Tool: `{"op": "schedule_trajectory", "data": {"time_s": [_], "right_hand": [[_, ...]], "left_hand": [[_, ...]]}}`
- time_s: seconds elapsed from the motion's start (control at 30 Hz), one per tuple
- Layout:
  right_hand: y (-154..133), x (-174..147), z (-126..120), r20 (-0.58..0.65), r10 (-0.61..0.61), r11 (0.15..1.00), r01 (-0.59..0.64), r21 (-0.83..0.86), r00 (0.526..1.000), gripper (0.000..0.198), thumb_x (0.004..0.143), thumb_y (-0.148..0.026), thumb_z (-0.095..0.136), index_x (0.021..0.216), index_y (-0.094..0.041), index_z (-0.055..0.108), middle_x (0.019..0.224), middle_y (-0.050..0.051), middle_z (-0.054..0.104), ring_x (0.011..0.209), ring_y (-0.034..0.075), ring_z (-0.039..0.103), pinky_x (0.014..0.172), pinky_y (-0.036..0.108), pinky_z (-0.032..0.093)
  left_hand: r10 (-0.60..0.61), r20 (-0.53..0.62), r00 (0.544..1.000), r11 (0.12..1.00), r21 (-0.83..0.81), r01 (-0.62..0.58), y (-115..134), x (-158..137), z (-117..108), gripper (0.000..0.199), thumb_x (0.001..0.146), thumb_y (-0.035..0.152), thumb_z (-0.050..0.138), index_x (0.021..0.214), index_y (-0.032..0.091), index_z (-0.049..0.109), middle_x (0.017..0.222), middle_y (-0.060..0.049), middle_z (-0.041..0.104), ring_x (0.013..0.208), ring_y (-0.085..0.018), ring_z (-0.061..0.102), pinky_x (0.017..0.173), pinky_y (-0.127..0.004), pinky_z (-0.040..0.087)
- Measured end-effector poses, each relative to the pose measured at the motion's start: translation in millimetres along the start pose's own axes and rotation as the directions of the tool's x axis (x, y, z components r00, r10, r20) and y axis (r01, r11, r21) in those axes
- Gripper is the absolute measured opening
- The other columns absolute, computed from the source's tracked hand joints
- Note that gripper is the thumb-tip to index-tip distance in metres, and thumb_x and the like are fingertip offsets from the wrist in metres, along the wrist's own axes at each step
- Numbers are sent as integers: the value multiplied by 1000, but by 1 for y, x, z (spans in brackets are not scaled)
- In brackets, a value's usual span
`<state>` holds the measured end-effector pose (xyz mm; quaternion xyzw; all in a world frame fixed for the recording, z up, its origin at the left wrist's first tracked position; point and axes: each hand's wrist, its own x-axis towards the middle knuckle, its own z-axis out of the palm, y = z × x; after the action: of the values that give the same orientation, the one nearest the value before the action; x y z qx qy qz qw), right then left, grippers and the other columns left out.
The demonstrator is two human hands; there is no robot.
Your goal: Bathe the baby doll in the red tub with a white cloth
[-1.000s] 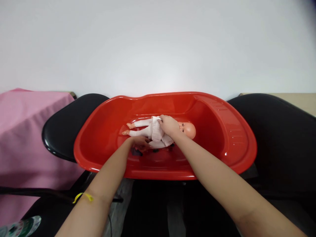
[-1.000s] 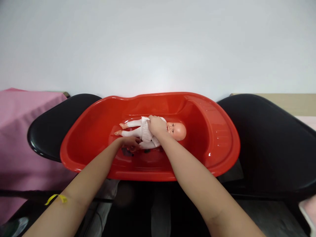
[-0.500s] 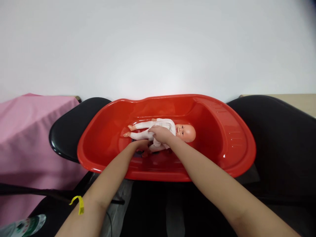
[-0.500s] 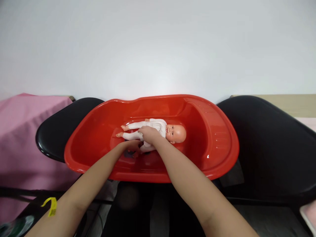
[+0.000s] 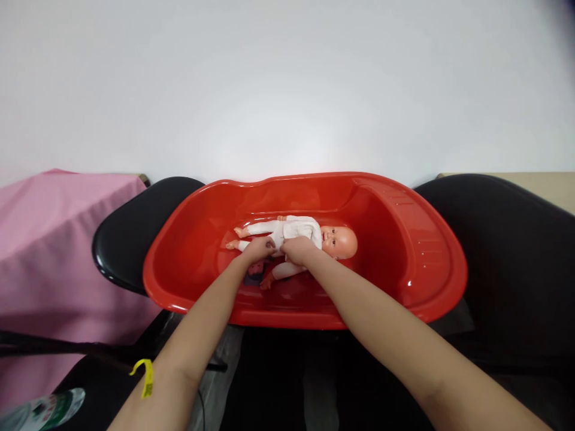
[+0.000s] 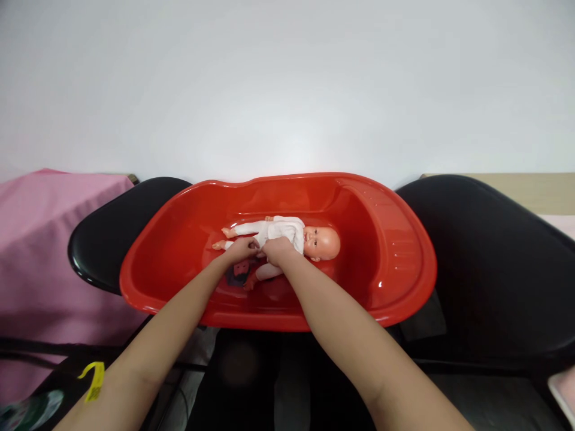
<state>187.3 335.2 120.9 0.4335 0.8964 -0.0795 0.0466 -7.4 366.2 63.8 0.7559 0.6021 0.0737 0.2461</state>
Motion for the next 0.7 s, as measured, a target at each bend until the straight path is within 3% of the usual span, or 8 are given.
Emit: {"op": "schedule_trajectory", "data": {"time_s": [0.1,0.2,0.3,0.37,0.5,0.7], "right_hand": [[3,-2,-11,-44,-7,998,5,-55,999,24,94,-25,59,109,-16,75,117,15,71,109,29,65,78,35,50],[7,-4,-22,-208,-42,995,22,-96,977,24,96,-25,55,110,-14,72,121,18,68,122,32,54,89,41,46],[11,-5,-30,-370,-39,996,6,-90,928,25,97,-16,48,111,-16,69,120,15,68,121,29,50,94,41,41],[12,-7,-35,-425,30,998,-48,-32,905,25,100,-19,45,112,-17,66,115,13,70,114,27,54,92,39,39],[11,-12,-42,-442,227,974,-207,95,868,27,104,-34,41,112,-18,61,99,11,71,90,25,62,83,37,39],[10,-12,-43,-456,387,908,-246,338,802,28,103,-38,38,107,-20,59,96,9,71,85,25,64,70,33,39]], "left_hand": [[-22,-175,984,997,65,33,-7,-1,-3,36,82,21,64,116,13,66,114,-12,68,108,-26,62,95,-34,47],[-18,-224,974,977,204,65,-19,-7,-2,46,81,35,72,122,14,64,132,-17,59,127,-32,51,107,-41,41],[-78,-160,984,930,345,130,-29,-11,1,54,86,46,68,129,14,60,140,-21,53,133,-37,46,109,-50,38],[-141,-116,983,900,399,176,-33,-13,3,55,90,46,63,135,15,55,145,-23,49,137,-38,42,110,-56,34],[-227,-98,969,872,423,247,-40,-13,4,46,95,35,55,137,16,53,146,-23,49,138,-38,42,112,-63,27],[-254,-46,966,876,412,250,-49,-16,-9,33,95,36,51,120,18,64,138,-20,59,129,-37,52,108,-58,34]]}}
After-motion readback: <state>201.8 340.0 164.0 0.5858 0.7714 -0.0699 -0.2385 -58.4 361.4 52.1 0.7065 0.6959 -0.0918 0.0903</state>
